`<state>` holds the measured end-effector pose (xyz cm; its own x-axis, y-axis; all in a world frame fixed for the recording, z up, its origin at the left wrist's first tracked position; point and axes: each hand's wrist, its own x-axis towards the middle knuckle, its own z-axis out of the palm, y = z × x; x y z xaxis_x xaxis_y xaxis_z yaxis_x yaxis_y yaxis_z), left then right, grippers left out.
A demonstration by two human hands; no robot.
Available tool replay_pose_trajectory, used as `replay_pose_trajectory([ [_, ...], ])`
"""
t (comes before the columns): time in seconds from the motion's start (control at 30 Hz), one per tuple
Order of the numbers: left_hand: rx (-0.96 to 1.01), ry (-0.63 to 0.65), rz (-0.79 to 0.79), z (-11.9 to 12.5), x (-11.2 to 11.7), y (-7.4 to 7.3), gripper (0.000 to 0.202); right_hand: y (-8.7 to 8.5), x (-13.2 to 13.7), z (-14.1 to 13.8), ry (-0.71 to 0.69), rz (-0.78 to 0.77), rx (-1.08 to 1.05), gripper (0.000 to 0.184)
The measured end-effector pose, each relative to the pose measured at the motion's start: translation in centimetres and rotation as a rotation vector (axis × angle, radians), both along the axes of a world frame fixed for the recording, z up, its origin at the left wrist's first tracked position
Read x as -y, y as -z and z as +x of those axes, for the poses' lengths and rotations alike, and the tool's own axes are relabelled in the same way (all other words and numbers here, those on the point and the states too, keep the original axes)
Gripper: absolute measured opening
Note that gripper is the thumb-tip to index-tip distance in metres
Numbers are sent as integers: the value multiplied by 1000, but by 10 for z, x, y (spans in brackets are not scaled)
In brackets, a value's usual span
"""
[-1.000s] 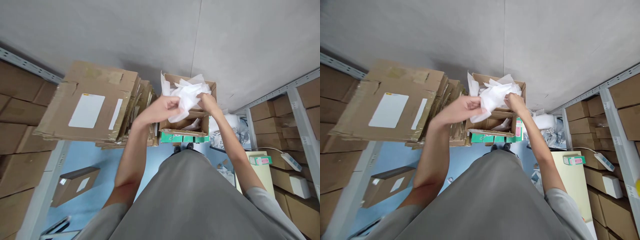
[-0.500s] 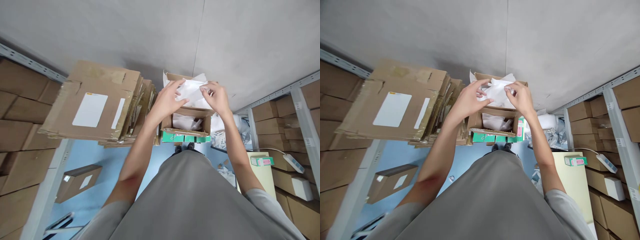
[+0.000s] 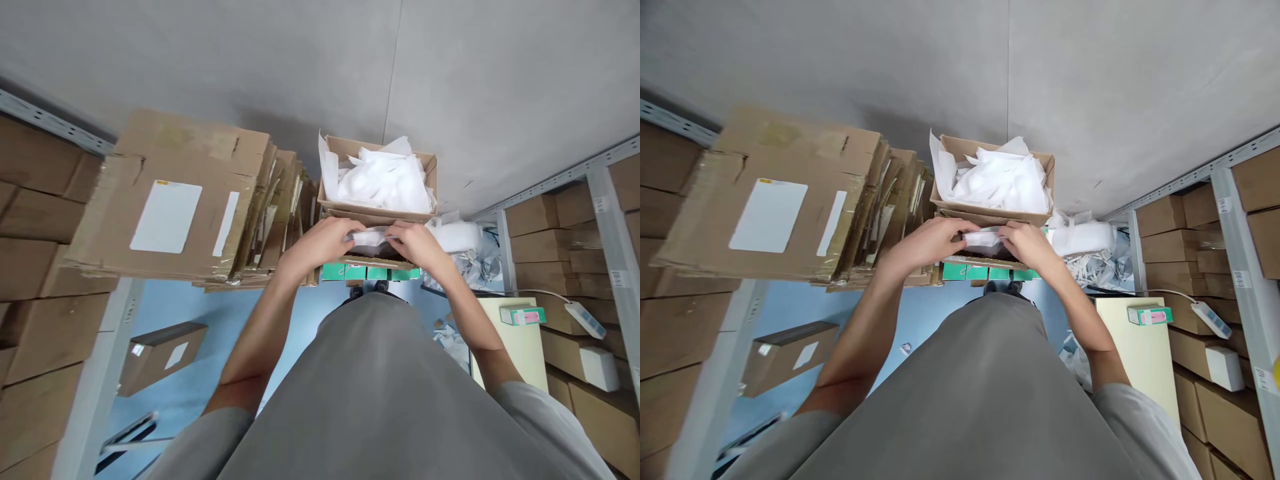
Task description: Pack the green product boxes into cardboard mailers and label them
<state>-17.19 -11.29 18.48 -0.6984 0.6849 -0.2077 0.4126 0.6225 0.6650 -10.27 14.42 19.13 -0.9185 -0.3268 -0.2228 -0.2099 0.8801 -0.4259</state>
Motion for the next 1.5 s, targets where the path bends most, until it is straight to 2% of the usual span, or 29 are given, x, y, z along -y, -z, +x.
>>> replay_pose_trajectory([
  [0.07,-63,-38,-49,3,-2,7,43,7,12,-6,-30,277,99,15],
  [0.1,-90,-67,-45,6,-2,7,42,6,15,-9,-53,336,126,14],
  [0.2,-178,-236,13,18,9,2,36,-10,12,-6,-70,251,61,15],
  [0.27,-230,-421,16,29,22,0,37,-22,3,6,59,205,-58,13],
  [0.37,-180,-601,-72,42,39,11,50,-26,-6,32,382,294,-105,22],
  [0.43,-87,-610,-149,48,45,23,40,-16,-6,49,491,327,-7,30],
  [0.53,-13,-573,-231,55,46,33,19,2,-1,72,520,250,115,22],
  [0.6,-28,-558,-246,61,43,31,17,9,2,89,589,162,117,16],
  [0.73,-63,-473,-187,71,25,19,21,8,0,143,853,17,47,19],
  [0.9,-7,-175,-64,86,-32,20,18,5,-2,240,1245,-79,-29,32],
  [1.03,26,53,-1,119,-94,30,17,7,-7,312,1495,-102,-115,38],
  [1.13,96,207,36,160,-141,39,20,13,-18,366,1651,-71,-180,38],
  [1.23,174,342,57,209,-190,53,23,26,-34,423,1802,-43,-209,36],
  [1.4,188,496,-4,298,-285,86,26,66,-70,525,1987,-52,-194,33],
  [1.5,172,555,-58,353,-344,105,28,94,-99,577,2095,-71,-131,26],
])
